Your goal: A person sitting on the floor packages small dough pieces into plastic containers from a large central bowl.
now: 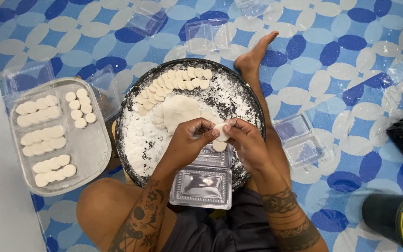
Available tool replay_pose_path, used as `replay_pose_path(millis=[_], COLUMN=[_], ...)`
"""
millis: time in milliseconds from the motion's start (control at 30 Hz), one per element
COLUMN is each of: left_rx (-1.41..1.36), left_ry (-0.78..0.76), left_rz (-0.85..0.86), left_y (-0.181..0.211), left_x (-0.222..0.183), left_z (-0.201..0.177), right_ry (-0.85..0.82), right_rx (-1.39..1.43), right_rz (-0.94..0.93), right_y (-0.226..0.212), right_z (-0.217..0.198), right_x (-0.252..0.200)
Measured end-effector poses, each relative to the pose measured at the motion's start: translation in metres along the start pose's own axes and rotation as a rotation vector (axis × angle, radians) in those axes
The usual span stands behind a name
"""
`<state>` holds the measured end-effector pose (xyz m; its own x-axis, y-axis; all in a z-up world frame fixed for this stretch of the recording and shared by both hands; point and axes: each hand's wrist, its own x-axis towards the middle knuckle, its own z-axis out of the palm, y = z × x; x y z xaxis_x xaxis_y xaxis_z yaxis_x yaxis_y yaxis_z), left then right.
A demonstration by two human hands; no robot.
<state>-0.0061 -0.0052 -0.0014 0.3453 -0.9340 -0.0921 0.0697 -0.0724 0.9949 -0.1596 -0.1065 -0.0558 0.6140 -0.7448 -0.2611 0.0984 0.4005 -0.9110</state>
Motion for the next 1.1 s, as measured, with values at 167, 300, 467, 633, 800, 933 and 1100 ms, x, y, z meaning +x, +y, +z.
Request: replay_pose_path(millis=[167,300,467,633,800,933,1100], left_rx=[-0.007,-0.008,-0.003,-0.001,0.044,0.014,-0.002], left_ry=[-0.005,0.003,0.046,0.068,0.095,0.121,0.144], left_rz=[0.019,0.009,0.007,0.004,-0.008,-0.001,0.031], left_y=[-0.002,0.001,0.005,0.01,0.013,0.012,0.014], left_x=[0.003,0.002,0.0,-0.002,-0.007,-0.011,-0.015], left_z=[0.0,0.0,-0.003,-0.003,-0.004,-0.005,-0.012], right_ry=[0.006,0.019,-0.007,-0.044,-0.079,-0.087,-0.067], right_rx=[0.263,0.301,0.117,0.05,-0.023,-0.054,-0.073], right_rz=[0.164,0.195,0.082,-0.005,-0.11,-0.124,-0.133], right_y=[0.009,0.014,-0.009,-0.017,-0.011,-0.015,-0.011], right_z=[-0.003,-0.005,0.012,0.018,0.019,0.023,0.024], right_x=[0.005,0.008,-0.003,-0.008,-0.009,-0.012,-0.01])
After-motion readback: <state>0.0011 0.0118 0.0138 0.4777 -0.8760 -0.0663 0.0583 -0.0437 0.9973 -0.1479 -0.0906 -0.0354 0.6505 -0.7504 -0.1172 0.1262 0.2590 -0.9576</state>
